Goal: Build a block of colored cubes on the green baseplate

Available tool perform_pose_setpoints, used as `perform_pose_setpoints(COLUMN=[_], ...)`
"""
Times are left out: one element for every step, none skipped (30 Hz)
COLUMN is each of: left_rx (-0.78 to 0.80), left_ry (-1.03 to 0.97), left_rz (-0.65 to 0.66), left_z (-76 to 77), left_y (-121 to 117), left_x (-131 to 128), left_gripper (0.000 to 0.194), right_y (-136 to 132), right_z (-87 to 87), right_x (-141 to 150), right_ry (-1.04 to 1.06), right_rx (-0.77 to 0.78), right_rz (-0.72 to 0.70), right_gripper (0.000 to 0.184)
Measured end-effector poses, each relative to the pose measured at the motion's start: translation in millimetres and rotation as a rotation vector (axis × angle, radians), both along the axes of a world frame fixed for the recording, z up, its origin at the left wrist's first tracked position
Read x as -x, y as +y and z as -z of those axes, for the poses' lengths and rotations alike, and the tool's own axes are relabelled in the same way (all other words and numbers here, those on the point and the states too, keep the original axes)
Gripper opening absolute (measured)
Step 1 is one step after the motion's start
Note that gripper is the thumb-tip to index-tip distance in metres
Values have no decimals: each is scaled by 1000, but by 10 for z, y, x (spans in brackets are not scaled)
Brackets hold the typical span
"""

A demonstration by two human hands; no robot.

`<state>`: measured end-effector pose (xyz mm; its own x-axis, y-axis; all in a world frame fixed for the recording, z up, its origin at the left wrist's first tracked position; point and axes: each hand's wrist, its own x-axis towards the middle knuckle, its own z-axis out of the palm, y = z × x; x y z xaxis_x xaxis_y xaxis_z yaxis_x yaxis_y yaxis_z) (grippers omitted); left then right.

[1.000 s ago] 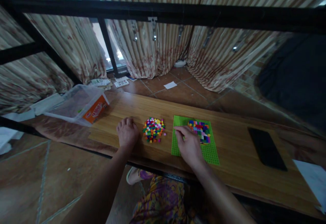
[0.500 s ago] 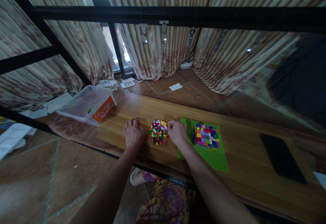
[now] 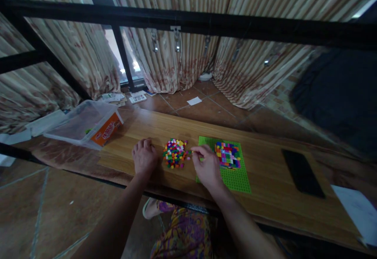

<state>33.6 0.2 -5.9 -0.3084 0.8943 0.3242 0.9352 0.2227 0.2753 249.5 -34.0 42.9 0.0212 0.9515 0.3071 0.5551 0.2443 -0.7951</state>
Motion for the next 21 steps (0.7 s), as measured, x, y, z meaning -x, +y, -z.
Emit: perform_pose_setpoints(left_rx=[2,4,4,6,7,7,8,7,5,1,-1,-3,-3,-1,2,5,7,9,10,11,12], left_ry=[0,-1,-2,-3,-4,-4,-4,-3,-2,-1,0,1,0,-2,-5,-8,-12,-15,-18,-21,-24], left_rz=[0,1,2,1,1,0,-2,-6,-9,-9,-11,-12,-12,-11,-8,-5,-3,-1,-1,-3,-5], left_z=[-2,-5,-8,-11,-13,-15,-16,-16,-16,-16,-15,-15,-15,-15,-16,-16,-17,-18,-18,-19,-20], left_y=[1,2,3,4,5,6,6,7,8,8,9,10,11,12,13,14,15,16,17,17,17], left_x=[0,-1,-1,-2,-3,-4,-6,-7,-8,-9,-9,-9,-9,-8,-7,-5,-4,-3,-3,-3,-4], left_gripper=[32,32,32,32,31,31,31,31,32,32,32,32,32,32,32,31,31,31,31,31,31], right_y=[-83,-162,-234,-297,-349,-389,-419,-439,-451,-456,-455,-450,-442,-431,-418,-402,-386,-369,-352,-336,-322], right_z=[-27,-43,-48,-43,-31,-15,2,17,29,37,41,43,44,47,53,62,74,86,98,106,110], right_x=[-81,-172,-271,-379,-492,-607,-720,-827,-923,-1008,-1078,-1135,-1178,-1211,-1234,-1251,-1262,-1269,-1273,-1275,-1273], right_ry=[56,101,132,143,141,134,125,118,114,115,120,122,113,91,58,20,-16,-47,-70,-93,-120], right_rx=[-1,1,4,4,0,-5,-8,-3,7,19,28,30,28,22,10,-4,-15,-25,-34,-40,-42], right_rz=[-11,-9,8,39,81,125,169,211,243,274,304,334,362,384,400,406,404,399,397,395,390], right_gripper=[21,21,21,20,20,20,20,20,20,21,22,23,25,26,27,27,27,28,28,28,29])
